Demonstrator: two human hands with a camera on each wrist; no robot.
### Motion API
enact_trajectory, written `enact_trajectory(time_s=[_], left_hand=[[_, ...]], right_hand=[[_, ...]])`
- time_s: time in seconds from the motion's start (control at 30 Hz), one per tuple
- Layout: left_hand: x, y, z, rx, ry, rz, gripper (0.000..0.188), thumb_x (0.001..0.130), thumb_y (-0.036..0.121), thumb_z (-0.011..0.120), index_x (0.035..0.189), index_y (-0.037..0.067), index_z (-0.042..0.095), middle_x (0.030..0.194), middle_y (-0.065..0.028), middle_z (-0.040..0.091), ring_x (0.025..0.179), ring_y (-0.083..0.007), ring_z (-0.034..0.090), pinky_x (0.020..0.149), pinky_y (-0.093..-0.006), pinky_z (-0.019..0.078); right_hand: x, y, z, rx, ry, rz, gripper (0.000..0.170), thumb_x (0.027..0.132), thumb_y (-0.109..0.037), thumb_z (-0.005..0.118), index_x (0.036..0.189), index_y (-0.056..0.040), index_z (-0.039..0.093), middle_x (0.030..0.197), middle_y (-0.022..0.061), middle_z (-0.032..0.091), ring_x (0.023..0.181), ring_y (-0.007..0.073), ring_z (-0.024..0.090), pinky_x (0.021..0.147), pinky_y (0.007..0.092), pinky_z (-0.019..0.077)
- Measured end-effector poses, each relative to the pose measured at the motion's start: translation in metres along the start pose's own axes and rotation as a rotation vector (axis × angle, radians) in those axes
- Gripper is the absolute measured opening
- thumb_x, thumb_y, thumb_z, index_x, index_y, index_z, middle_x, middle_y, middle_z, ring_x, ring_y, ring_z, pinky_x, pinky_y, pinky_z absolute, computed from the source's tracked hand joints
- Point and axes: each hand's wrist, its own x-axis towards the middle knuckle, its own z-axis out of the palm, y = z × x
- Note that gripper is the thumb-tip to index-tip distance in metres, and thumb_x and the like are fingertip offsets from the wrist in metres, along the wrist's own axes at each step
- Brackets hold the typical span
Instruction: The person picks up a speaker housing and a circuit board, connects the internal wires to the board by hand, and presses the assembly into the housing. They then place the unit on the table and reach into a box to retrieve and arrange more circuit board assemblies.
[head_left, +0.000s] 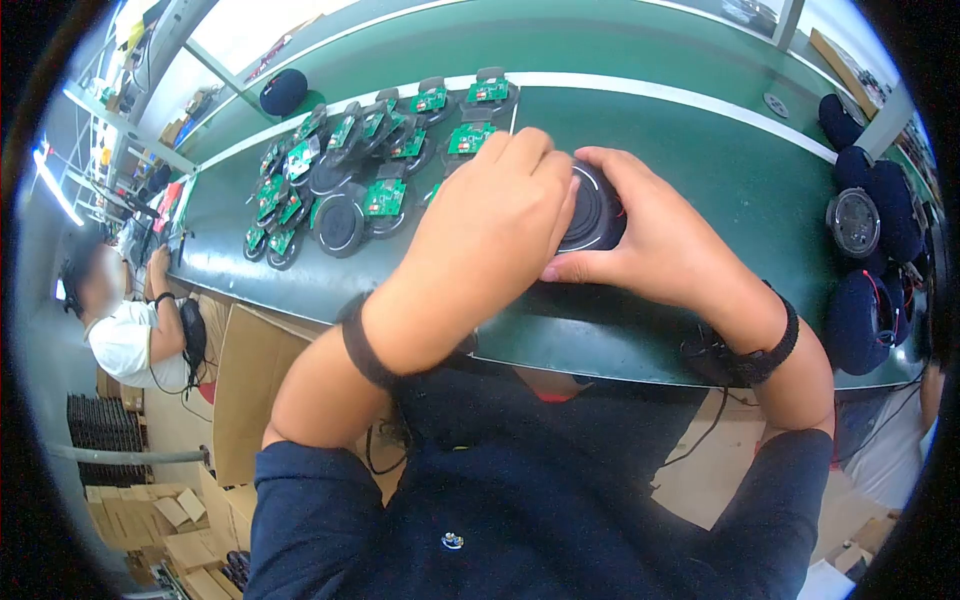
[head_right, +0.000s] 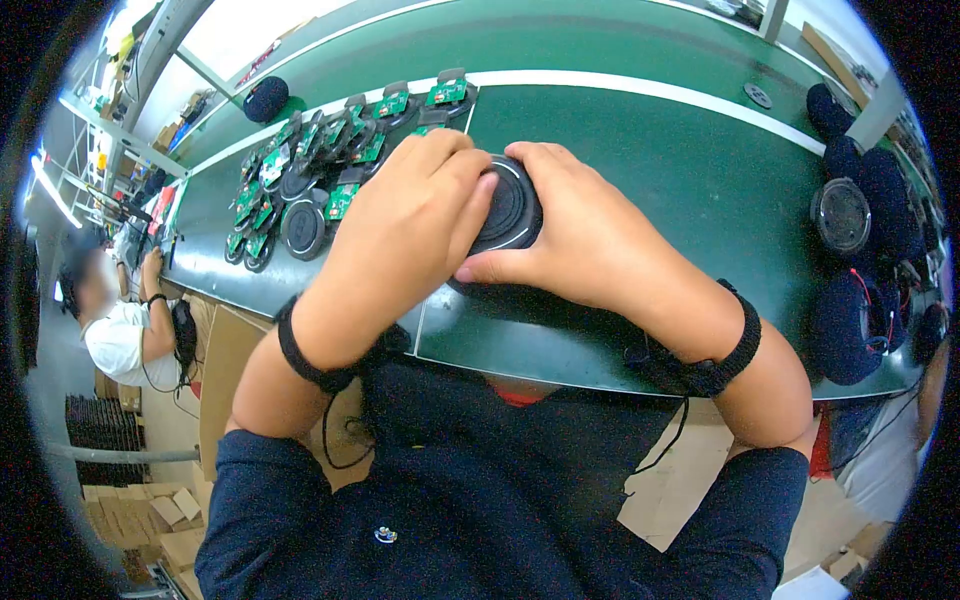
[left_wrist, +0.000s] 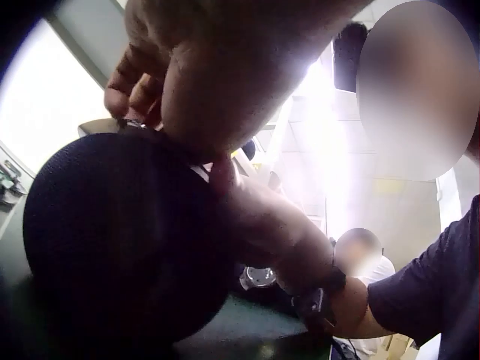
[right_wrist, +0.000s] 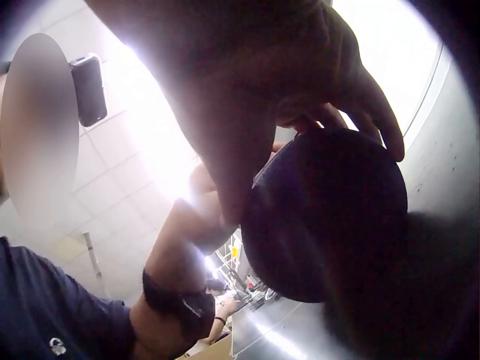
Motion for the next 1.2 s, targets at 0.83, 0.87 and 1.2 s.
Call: enact_trajectory(time_s=[0.83,0.87,1.2], left_hand=[[0.019,-0.025,-0.003,-0.213,-0.150,0.146,0.011,0.091,0.007,0.058,0.099,0.000,0.055,0.087,-0.0159,0.056,0.084,-0.0369,0.056,0.076,-0.0431,0.0467],[0.017,-0.023,-0.005,-0.235,-0.193,0.098,0.012,0.090,0.007,0.058,0.100,0.000,0.055,0.087,-0.0160,0.056,0.085,-0.0368,0.056,0.077,-0.0426,0.0467],[0.010,-0.001,-0.016,-0.217,0.175,0.141,0.015,0.084,0.000,0.067,0.099,0.001,0.064,0.094,-0.0152,0.063,0.086,-0.0321,0.062,0.076,-0.0390,0.0512]], right_hand=[[0.003,0.003,0.000,-0.009,0.009,-0.056,0.076,0.063,-0.050,0.085,0.109,0.0033,0.057,0.105,0.0230,0.062,0.102,0.0401,0.059,0.089,0.0434,0.0491],[0.003,0.003,0.000,-0.015,-0.003,-0.052,0.077,0.063,-0.050,0.085,0.111,0.0035,0.057,0.106,0.0231,0.062,0.103,0.0399,0.059,0.089,0.0433,0.0491],[0.016,0.017,-0.011,-0.030,0.066,0.049,0.079,0.064,-0.049,0.084,0.115,0.0045,0.058,0.112,0.0256,0.062,0.107,0.0402,0.060,0.094,0.0426,0.0483]])
